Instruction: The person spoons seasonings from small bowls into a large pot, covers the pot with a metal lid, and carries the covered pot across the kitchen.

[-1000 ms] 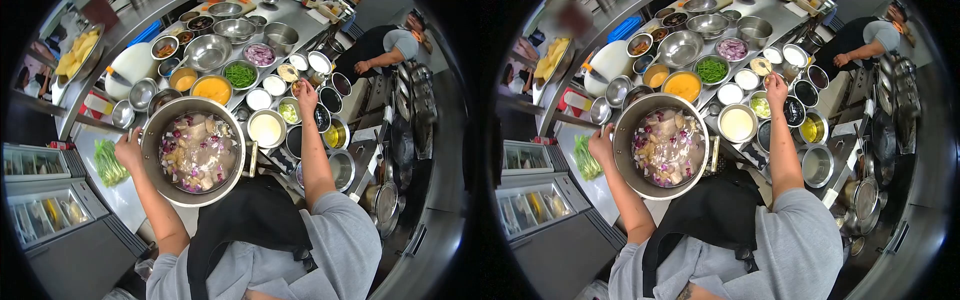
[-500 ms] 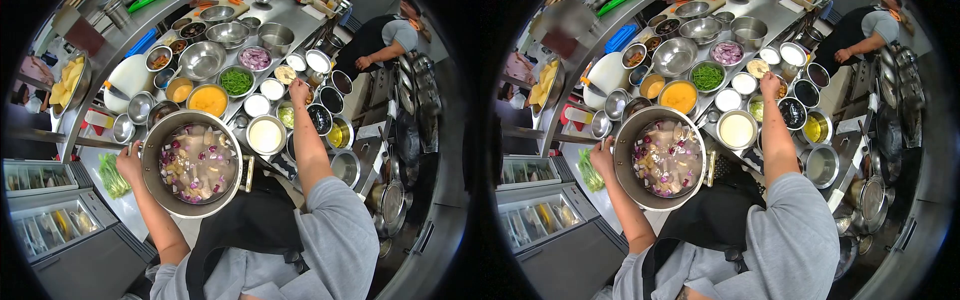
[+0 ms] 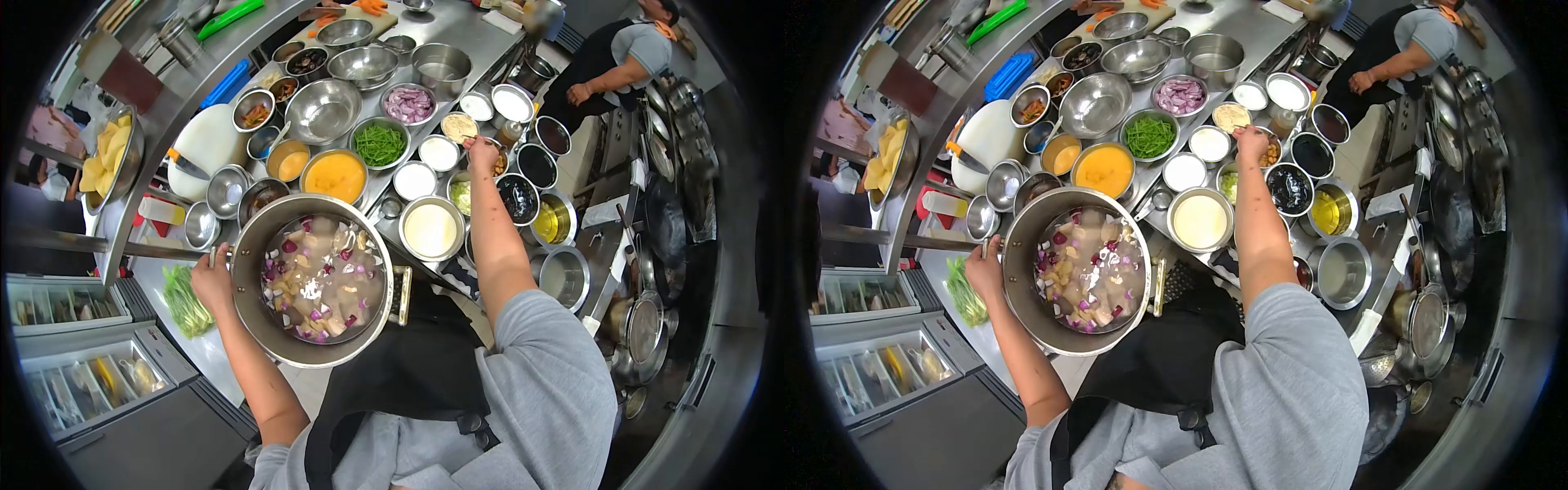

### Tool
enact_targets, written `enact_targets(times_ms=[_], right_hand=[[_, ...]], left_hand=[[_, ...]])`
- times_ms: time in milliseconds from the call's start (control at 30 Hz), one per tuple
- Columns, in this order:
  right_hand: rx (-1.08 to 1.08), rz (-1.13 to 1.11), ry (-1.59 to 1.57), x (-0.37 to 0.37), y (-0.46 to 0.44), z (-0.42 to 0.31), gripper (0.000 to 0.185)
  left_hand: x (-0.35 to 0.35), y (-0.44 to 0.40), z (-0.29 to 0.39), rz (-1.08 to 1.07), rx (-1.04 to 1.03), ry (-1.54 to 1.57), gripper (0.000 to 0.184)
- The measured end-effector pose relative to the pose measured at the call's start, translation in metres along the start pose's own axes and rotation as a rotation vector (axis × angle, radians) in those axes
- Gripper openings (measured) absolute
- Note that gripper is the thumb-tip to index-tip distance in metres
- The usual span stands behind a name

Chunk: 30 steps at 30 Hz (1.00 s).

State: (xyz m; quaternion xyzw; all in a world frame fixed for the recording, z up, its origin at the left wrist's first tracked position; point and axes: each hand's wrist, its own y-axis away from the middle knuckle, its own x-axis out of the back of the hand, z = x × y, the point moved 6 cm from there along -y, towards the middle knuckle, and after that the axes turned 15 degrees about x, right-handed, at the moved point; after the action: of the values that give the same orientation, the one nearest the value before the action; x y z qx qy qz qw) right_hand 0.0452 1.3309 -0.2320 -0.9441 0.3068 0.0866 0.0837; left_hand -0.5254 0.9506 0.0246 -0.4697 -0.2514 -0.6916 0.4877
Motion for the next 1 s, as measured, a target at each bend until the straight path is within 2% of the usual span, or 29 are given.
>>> enact_targets(times_ms=[233,400,533,633,767,800,833,867,900,933,967,1000], right_hand=[[-0.081,0.097,-0.151,0.004,0.001,0.002,0.016],[-0.026,0.097,-0.228,0.006,0.003,-0.013,0.017],[-0.014,0.098,-0.190,0.006,0.006,-0.028,0.019],[-0.017,0.106,-0.198,0.007,0.010,-0.037,0.021],[0.019,0.141,-0.235,0.011,0.012,-0.040,0.022],[0.197,-0.062,0.114,0.017,0.012,-0.056,0.032],[0.271,-0.052,0.169,0.019,0.009,-0.054,0.039],[0.355,-0.022,0.113,0.017,0.010,-0.063,0.039],[0.196,0.058,0.206,0.017,0.014,-0.071,0.034],[0.074,0.158,-0.165,0.013,0.012,-0.058,0.023],[-0.001,0.159,-0.279,0.011,0.009,-0.049,0.018],[0.017,0.147,-0.328,0.013,0.009,-0.046,0.019]], left_hand=[[-0.004,-0.003,-0.003,-0.031,0.008,-0.005,0.053],[-0.005,-0.004,-0.006,0.014,-0.021,0.016,0.050],[0.002,0.002,0.002,-0.037,0.023,0.018,0.053],[0.000,-0.001,-0.001,-0.028,-0.020,0.005,0.052],[-0.010,-0.009,-0.022,0.055,-0.069,-0.007,0.056],[-0.013,-0.013,-0.022,0.107,-0.126,-0.044,0.057],[-0.016,-0.015,-0.018,0.051,-0.112,-0.071,0.059],[-0.013,-0.013,-0.015,-0.008,-0.103,-0.096,0.060],[-0.013,-0.013,-0.012,-0.062,-0.020,-0.105,0.060],[-0.012,-0.013,-0.011,-0.054,-0.022,-0.062,0.060],[-0.013,-0.014,-0.015,-0.042,-0.015,-0.032,0.060],[-0.015,-0.012,-0.016,-0.040,-0.029,-0.011,0.060]])
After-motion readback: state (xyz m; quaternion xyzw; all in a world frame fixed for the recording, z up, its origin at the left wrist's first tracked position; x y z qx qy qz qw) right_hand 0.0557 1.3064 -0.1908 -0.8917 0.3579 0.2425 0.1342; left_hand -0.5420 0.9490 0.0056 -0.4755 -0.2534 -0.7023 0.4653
